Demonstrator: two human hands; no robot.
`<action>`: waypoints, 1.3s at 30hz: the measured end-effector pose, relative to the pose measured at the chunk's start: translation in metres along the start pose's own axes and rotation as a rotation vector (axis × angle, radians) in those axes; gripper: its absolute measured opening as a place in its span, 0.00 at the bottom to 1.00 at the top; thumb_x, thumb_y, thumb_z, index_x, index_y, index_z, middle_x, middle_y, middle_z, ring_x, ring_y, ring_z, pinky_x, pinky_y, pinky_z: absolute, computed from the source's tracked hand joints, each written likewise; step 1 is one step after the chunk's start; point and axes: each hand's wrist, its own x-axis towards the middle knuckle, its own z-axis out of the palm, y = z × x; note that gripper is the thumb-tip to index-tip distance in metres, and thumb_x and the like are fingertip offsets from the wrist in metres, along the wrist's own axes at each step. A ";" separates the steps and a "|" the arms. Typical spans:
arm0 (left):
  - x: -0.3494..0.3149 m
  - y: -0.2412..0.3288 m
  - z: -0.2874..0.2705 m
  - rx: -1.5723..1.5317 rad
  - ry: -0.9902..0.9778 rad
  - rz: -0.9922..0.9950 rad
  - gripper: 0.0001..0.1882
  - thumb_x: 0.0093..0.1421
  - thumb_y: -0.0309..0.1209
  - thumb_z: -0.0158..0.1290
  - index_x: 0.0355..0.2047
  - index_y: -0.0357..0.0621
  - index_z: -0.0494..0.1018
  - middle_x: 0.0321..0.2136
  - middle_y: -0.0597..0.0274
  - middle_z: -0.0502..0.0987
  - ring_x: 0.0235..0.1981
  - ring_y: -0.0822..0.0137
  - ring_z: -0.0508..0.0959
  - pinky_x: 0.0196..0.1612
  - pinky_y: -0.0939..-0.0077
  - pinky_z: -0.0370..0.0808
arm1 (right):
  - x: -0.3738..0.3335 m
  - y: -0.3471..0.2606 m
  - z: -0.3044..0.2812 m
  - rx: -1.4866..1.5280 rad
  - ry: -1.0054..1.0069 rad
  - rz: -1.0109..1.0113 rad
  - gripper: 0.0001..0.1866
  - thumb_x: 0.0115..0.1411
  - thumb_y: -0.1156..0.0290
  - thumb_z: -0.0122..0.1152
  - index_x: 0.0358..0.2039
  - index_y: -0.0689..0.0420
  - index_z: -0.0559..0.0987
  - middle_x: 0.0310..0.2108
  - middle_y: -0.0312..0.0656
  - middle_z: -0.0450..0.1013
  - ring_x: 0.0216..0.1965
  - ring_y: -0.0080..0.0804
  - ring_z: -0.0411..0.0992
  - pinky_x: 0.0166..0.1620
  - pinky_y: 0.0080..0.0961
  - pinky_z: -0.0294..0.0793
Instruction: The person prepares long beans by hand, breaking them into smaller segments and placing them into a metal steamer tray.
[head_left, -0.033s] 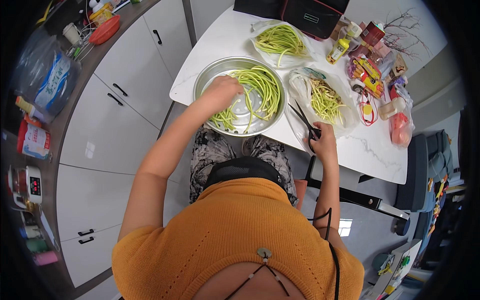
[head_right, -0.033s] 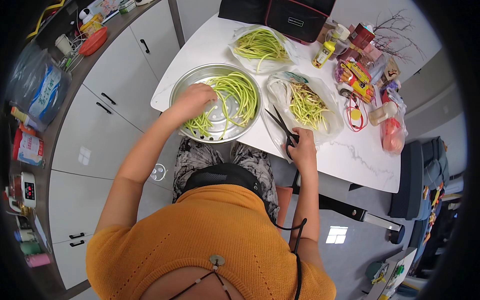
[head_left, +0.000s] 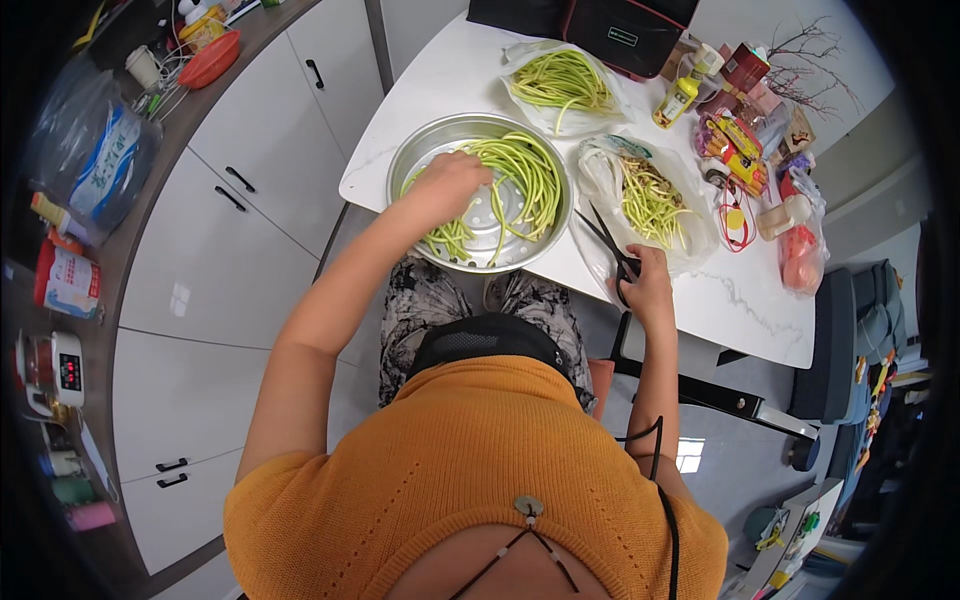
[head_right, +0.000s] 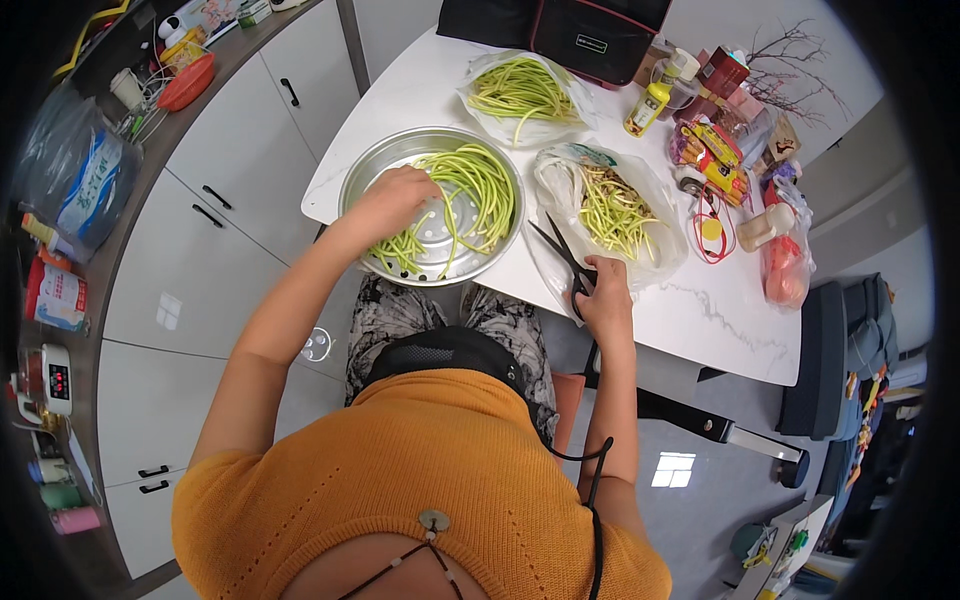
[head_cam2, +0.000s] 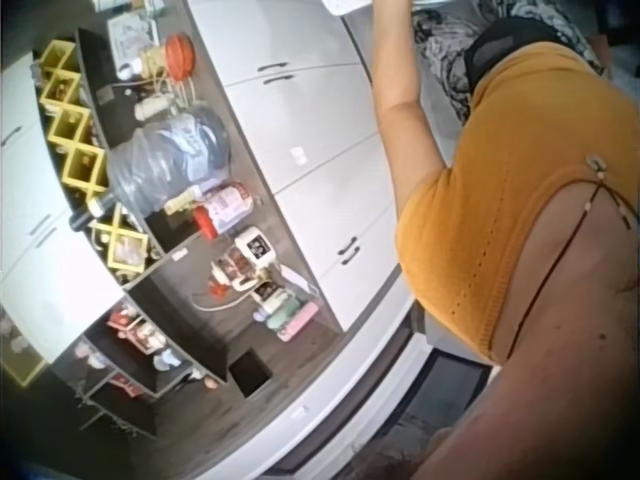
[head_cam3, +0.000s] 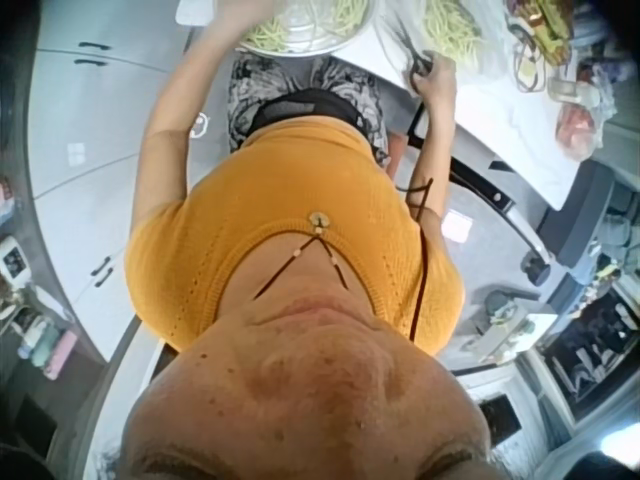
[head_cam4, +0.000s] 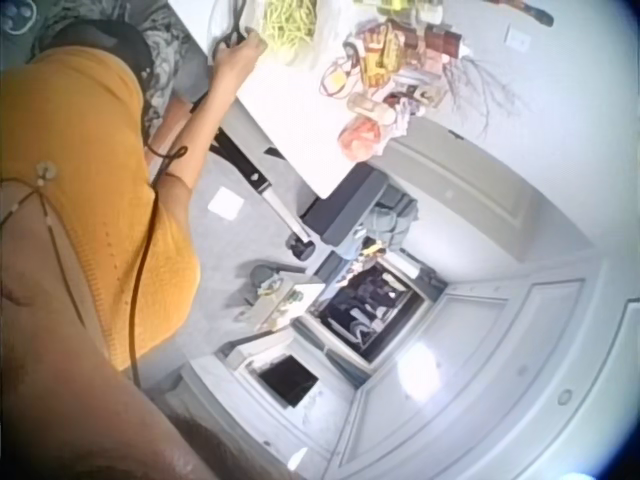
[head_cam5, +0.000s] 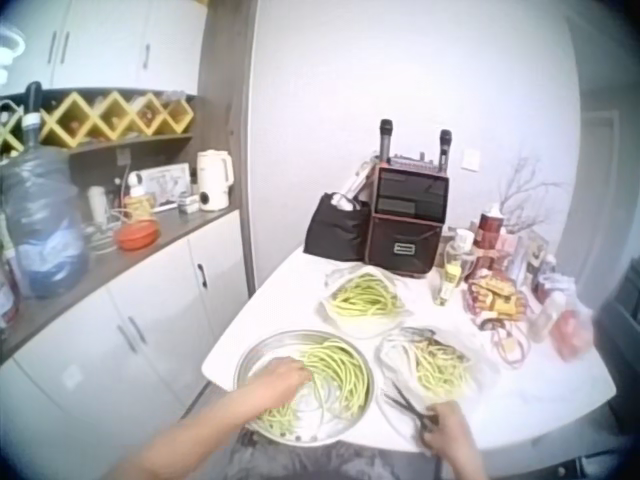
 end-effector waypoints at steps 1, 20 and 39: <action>0.004 0.005 0.003 0.015 0.002 -0.009 0.12 0.45 0.18 0.50 0.30 0.44 0.76 0.34 0.57 0.74 0.43 0.57 0.72 0.45 0.63 0.69 | 0.000 -0.001 0.000 0.018 -0.017 0.009 0.26 0.40 0.78 0.66 0.44 0.57 0.72 0.43 0.47 0.67 0.39 0.44 0.72 0.42 0.32 0.73; 0.016 0.017 -0.020 -0.256 0.255 -0.272 0.08 0.53 0.25 0.52 0.35 0.43 0.74 0.30 0.61 0.75 0.32 0.64 0.75 0.36 0.73 0.72 | 0.001 0.032 0.002 0.584 -0.141 0.090 0.16 0.43 0.87 0.59 0.35 0.60 0.77 0.33 0.36 0.70 0.36 0.24 0.71 0.43 0.18 0.70; -0.012 0.062 -0.040 -1.687 0.322 -0.396 0.09 0.60 0.26 0.50 0.41 0.36 0.71 0.31 0.63 0.74 0.30 0.76 0.74 0.36 0.84 0.72 | -0.002 -0.010 -0.020 0.044 0.106 -0.134 0.09 0.49 0.75 0.61 0.33 0.58 0.78 0.30 0.41 0.72 0.35 0.40 0.72 0.40 0.28 0.71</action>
